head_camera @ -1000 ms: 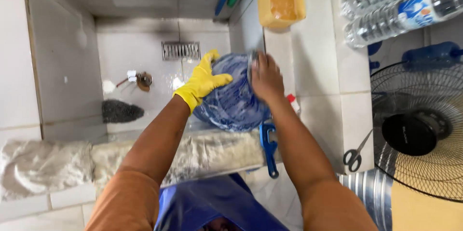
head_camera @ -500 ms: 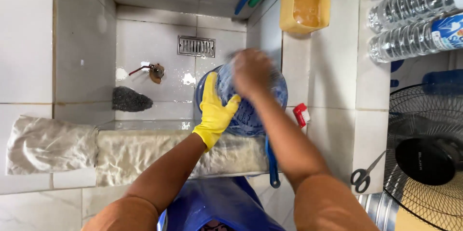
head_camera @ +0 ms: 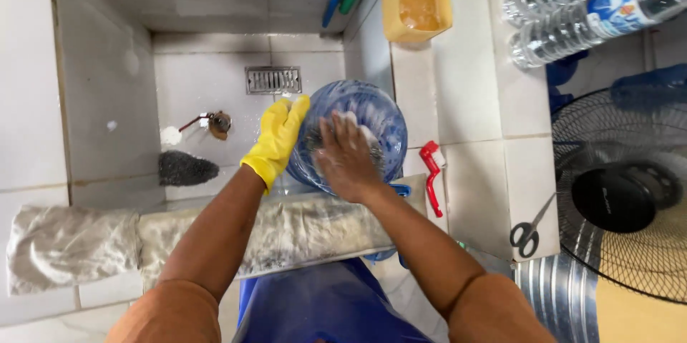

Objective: Cleaning the interior and exterior of large plastic water jugs using a scrubber, brush, and water hose at a washing station.

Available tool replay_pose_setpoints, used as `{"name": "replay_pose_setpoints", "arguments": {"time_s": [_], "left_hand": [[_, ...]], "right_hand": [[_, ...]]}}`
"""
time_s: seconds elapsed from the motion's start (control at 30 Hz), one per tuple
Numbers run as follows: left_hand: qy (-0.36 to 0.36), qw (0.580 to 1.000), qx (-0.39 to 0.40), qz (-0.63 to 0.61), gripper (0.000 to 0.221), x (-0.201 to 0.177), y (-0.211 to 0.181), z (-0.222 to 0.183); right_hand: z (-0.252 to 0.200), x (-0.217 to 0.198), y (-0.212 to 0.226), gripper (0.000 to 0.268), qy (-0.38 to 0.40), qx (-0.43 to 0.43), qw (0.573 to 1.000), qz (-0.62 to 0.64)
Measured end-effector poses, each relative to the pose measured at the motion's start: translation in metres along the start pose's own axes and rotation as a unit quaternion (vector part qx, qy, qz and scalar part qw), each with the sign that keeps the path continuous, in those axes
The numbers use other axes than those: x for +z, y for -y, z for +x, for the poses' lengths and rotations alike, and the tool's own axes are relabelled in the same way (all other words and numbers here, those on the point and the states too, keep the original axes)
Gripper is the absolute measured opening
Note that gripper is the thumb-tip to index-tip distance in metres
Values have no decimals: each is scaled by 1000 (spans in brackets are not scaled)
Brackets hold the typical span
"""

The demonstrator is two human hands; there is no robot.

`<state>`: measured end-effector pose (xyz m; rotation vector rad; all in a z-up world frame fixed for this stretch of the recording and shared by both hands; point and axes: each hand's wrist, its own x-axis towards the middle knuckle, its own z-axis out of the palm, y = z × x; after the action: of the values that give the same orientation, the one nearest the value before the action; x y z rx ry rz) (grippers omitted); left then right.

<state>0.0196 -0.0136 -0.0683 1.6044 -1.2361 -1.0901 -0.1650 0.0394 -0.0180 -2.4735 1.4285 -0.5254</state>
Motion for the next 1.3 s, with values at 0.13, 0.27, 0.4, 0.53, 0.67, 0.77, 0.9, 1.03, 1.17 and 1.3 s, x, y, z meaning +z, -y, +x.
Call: {"name": "replay_pose_setpoints", "arguments": {"time_s": [0.13,0.27,0.4,0.53,0.67,0.77,0.9,1.03,1.17,1.3], "left_hand": [[133,964,-47,224,73,-21,-75,17],[214,977,22,5,78,-6,-35,50],[270,954,-55,-116,106,4,-72,5],[83,985,-75,-135,93,8,-60,-45],[-157,985,75,-13,90,166,205,-51],[-161,985,54,-18,100,55,-22,-103],[-133,988,-3,-74,105,52,-18,-109],[-123,992,-11,-19,104,57,-17,-110],[-102,994,-22,8,107,54,-20,-102],[-84,996,-12,-3,100,42,-39,-103]], "right_hand": [[-16,-16,-38,61,95,157,970,-157],[-30,-34,9,61,197,179,964,-7],[-6,-7,-76,61,132,140,960,-203],[36,27,-132,37,28,219,960,-173],[70,42,-8,17,-78,-18,990,-115],[80,64,-61,15,-1,-71,988,-134],[93,37,-152,37,152,140,975,-75],[76,-29,-19,33,94,226,968,-49],[71,-15,-101,38,90,209,972,-62],[65,-29,-36,51,4,194,972,-136]]}}
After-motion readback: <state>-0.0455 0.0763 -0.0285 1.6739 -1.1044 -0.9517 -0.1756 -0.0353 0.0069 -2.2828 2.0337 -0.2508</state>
